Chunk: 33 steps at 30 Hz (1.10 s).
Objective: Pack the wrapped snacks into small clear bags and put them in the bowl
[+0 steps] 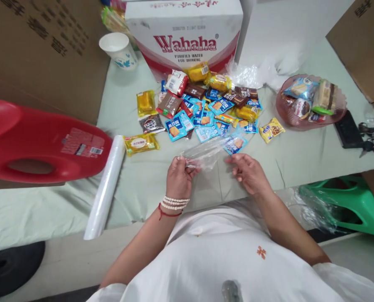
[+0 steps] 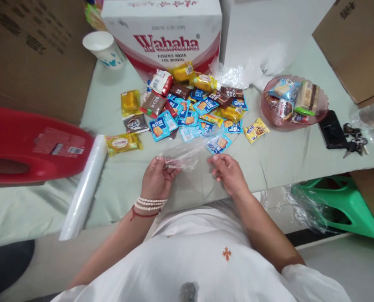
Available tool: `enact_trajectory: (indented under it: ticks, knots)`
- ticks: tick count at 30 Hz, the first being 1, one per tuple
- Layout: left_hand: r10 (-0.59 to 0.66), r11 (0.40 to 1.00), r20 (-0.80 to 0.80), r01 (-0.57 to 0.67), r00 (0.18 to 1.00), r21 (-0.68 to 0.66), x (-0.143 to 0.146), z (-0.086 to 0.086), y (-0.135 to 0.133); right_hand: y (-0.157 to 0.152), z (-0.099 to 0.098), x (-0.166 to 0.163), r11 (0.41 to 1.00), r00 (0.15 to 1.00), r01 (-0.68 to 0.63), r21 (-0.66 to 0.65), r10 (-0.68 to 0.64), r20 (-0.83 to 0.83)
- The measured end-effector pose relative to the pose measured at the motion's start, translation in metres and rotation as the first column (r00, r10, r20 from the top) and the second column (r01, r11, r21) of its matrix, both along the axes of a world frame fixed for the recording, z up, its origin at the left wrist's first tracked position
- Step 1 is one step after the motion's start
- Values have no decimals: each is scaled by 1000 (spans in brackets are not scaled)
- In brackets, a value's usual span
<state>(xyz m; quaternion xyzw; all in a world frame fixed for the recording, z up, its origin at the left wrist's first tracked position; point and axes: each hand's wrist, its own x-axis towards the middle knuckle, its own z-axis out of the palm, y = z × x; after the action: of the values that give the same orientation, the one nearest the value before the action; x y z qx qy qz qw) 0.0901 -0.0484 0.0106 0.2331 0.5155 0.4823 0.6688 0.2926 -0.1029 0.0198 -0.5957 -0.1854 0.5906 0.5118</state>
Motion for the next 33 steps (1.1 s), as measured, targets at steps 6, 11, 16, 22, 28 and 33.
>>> enact_trajectory:
  ticks: [6,11,16,22,28,33]
  knots:
    - [-77,997,-24,77,997,-28,12,1,-10,15,-3,-25,996,996,3,92,-12,90]
    - [28,1000,-24,-28,999,-10,7,-3,-5,20,-2,-11,992,973,-114,49,101,207]
    - [76,996,-25,-77,997,-48,3,-7,6,8,-1,-6,976,958,-217,2,213,191]
    - [93,995,-122,-97,988,-34,9,-7,15,-2,4,-6,967,953,-255,-27,256,163]
    - [37,999,-88,-36,995,9,-5,2,24,-14,14,17,979,965,-203,-9,201,170]
    - [-160,986,-302,166,940,-7,-43,5,18,-33,16,58,972,962,-207,-109,222,158]
